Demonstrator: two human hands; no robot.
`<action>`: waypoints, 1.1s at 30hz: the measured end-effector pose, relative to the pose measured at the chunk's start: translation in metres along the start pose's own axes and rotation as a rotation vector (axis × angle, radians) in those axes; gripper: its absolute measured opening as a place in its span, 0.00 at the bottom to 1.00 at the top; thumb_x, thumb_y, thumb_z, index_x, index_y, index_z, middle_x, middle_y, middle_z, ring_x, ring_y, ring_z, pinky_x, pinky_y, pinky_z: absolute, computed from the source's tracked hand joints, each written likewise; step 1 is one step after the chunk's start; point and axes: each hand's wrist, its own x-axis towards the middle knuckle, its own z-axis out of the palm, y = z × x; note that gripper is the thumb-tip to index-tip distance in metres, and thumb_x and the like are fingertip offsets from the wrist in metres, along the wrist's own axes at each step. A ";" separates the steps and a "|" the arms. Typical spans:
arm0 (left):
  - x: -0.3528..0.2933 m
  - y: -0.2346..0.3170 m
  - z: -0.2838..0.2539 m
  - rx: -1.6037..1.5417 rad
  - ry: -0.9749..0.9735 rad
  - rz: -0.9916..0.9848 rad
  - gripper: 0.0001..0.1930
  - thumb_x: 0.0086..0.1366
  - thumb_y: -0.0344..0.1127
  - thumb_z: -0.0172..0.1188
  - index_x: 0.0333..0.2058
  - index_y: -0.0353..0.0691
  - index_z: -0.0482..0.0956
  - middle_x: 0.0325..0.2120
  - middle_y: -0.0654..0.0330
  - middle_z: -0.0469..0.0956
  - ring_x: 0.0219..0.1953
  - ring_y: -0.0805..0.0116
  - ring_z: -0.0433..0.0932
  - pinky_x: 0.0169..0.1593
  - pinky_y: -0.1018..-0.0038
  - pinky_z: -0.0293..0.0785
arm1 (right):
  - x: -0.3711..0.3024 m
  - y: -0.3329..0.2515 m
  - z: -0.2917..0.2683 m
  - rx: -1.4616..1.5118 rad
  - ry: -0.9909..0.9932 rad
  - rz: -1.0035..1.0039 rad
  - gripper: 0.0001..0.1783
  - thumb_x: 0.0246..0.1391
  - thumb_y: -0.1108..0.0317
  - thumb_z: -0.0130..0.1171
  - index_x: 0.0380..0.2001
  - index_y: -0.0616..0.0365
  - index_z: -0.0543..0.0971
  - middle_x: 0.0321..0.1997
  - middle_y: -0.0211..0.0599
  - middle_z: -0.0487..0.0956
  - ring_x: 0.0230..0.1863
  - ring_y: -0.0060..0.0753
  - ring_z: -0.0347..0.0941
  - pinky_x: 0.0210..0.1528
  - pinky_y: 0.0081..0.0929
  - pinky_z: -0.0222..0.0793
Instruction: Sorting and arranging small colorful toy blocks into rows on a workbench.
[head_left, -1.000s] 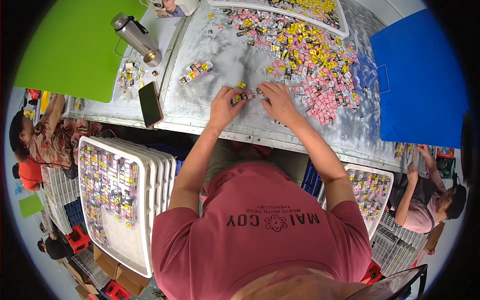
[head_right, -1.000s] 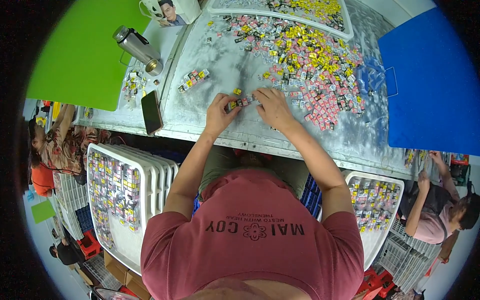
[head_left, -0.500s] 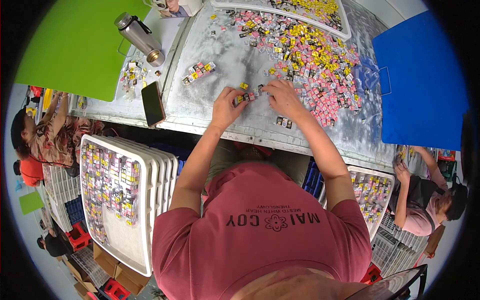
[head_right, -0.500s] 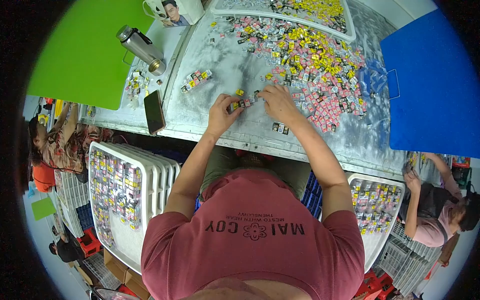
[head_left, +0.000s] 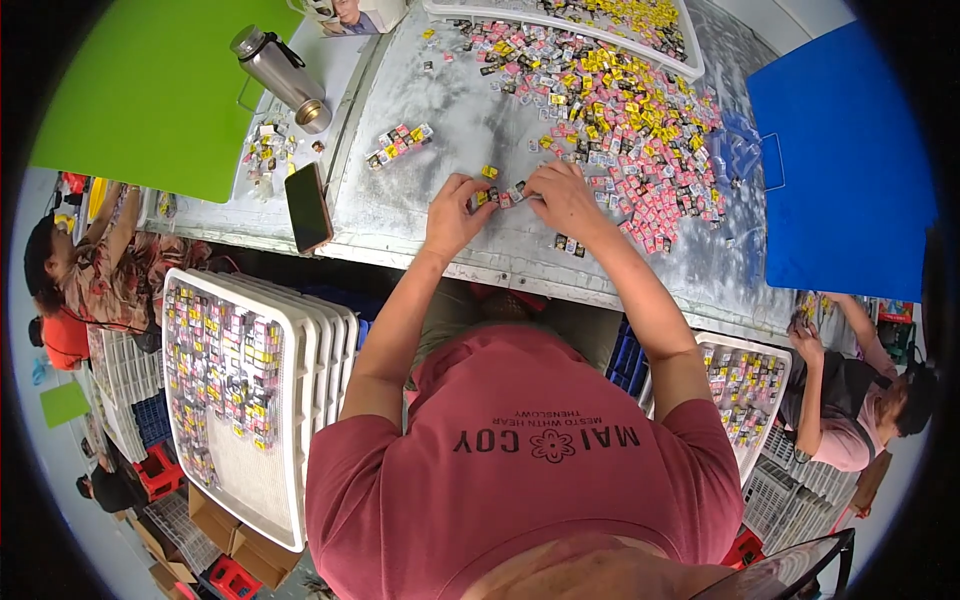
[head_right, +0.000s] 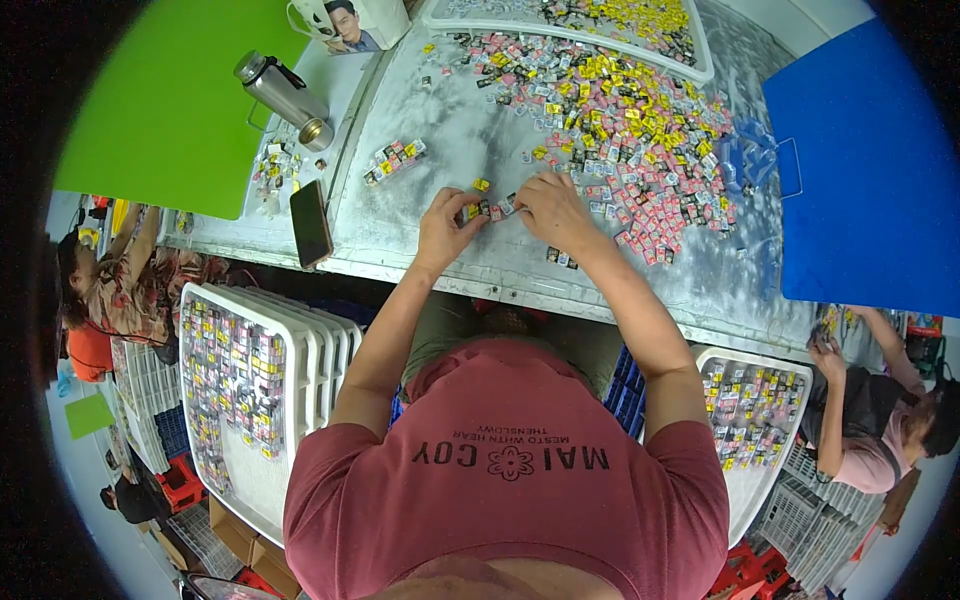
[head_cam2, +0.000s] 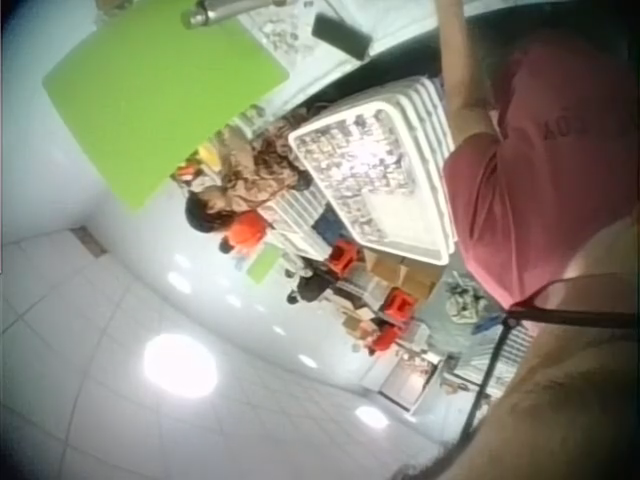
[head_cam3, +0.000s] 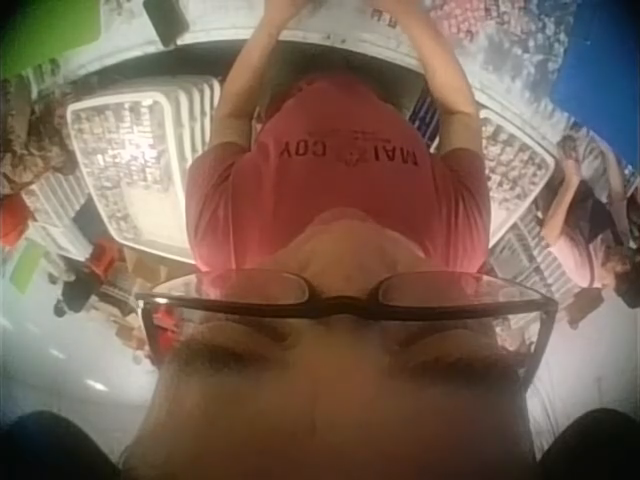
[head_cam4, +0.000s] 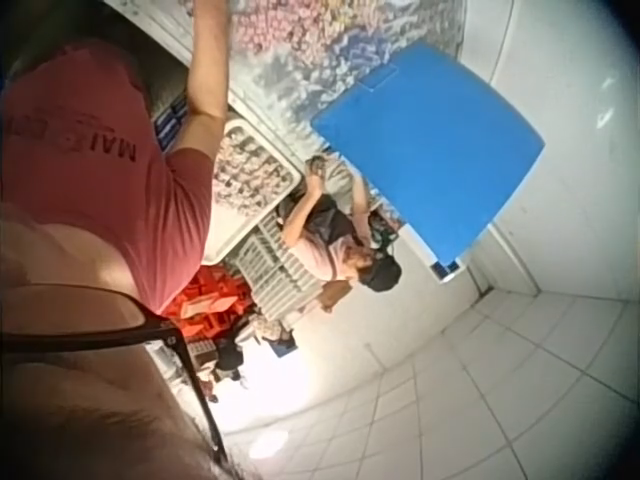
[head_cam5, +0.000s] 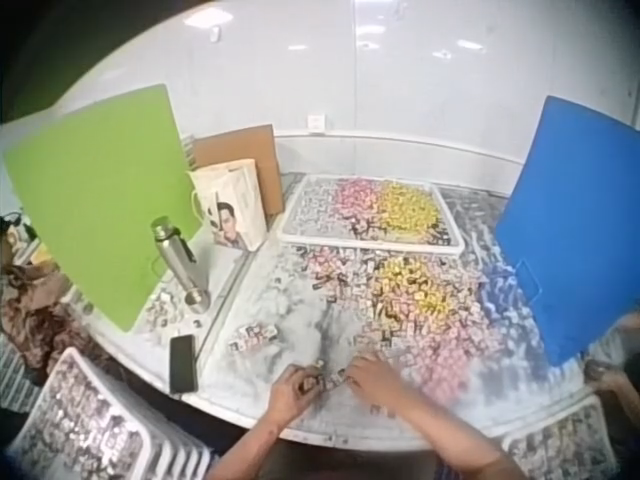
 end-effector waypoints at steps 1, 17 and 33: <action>0.000 -0.001 0.000 0.000 0.000 0.002 0.17 0.53 0.31 0.76 0.42 0.39 0.84 0.37 0.60 0.77 0.27 0.67 0.75 0.33 0.72 0.73 | -0.001 -0.002 -0.002 0.030 0.045 -0.012 0.10 0.46 0.70 0.69 0.35 0.52 0.82 0.43 0.31 0.80 0.54 0.39 0.72 0.59 0.41 0.62; -0.002 0.004 -0.003 0.026 -0.032 0.006 0.21 0.52 0.39 0.76 0.46 0.45 0.85 0.41 0.62 0.76 0.33 0.66 0.78 0.39 0.70 0.78 | -0.004 0.017 -0.011 0.054 0.166 0.097 0.10 0.48 0.75 0.64 0.36 0.53 0.83 0.44 0.34 0.80 0.49 0.43 0.76 0.52 0.42 0.71; 0.001 0.005 0.002 0.194 -0.048 0.065 0.18 0.56 0.43 0.74 0.46 0.51 0.87 0.41 0.61 0.75 0.38 0.60 0.79 0.40 0.65 0.78 | 0.044 0.044 0.016 0.042 -0.073 -0.071 0.15 0.53 0.78 0.59 0.44 0.56 0.83 0.48 0.38 0.81 0.52 0.47 0.77 0.57 0.44 0.71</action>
